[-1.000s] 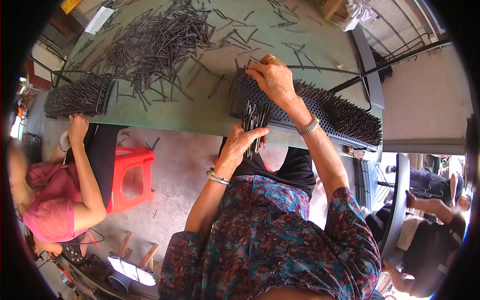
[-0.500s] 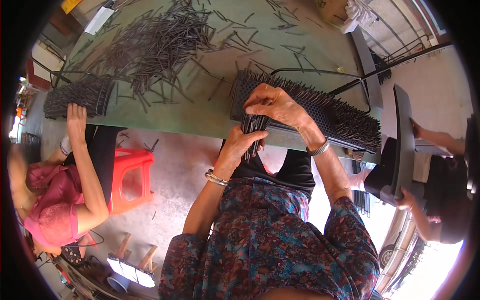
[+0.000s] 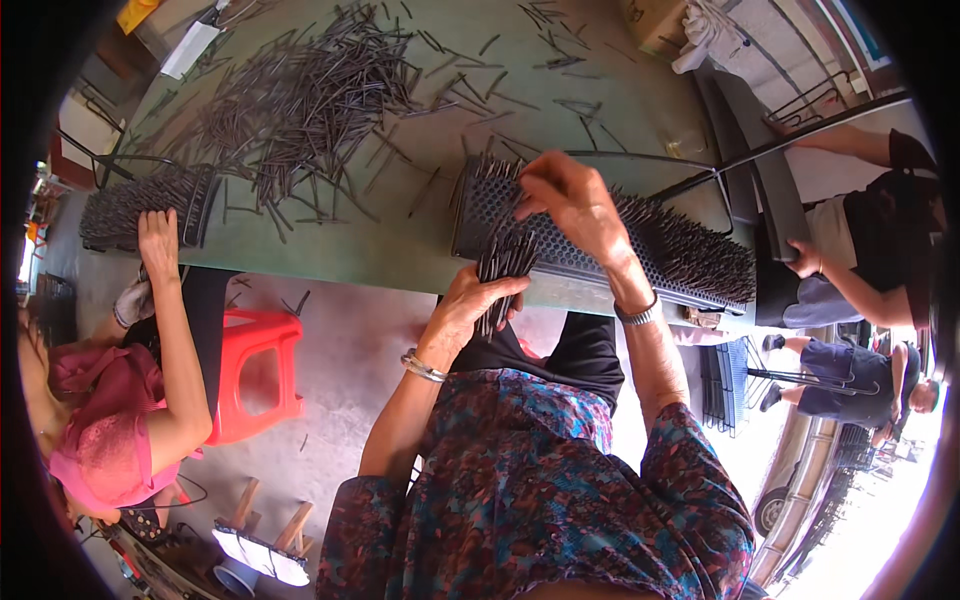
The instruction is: Inserting metal rods into a perforated jig to assemble a metal grill or grate.
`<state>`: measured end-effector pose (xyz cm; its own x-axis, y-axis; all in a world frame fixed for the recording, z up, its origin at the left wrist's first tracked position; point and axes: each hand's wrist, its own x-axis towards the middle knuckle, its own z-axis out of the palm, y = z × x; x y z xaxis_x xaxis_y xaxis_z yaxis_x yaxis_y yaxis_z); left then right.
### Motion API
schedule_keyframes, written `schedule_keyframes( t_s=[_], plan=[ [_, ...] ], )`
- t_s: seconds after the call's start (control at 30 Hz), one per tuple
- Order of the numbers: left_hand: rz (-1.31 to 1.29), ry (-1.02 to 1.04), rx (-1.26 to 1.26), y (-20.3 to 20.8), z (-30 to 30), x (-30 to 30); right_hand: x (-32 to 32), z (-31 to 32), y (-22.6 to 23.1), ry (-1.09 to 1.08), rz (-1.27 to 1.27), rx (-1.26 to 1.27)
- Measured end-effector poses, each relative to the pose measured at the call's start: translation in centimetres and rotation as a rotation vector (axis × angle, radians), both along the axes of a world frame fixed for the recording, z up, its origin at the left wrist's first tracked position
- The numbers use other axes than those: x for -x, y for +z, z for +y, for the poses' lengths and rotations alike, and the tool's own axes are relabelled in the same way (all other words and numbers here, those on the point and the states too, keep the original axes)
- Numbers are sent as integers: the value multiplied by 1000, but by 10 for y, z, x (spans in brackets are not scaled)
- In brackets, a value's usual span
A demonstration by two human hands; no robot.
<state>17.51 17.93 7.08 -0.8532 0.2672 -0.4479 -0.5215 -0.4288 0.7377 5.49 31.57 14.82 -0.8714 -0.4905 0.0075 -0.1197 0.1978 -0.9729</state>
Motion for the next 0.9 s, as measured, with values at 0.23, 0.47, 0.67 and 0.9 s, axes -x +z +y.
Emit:
schedule_keyframes(
  t_s=[0.23,0.47,0.67,0.9],
  plan=[
    [-6,102,-158,-11,7,-4,20,-13,-14,-272,508,-194],
    [-62,257,-403,-7,7,-10,19,-16,-22,-281,539,-266],
    [-72,359,-471,-7,4,-12,14,-20,-17,-271,510,-313],
    [-44,414,-431,-9,1,-12,31,-15,-34,-146,506,-317]
  ],
)
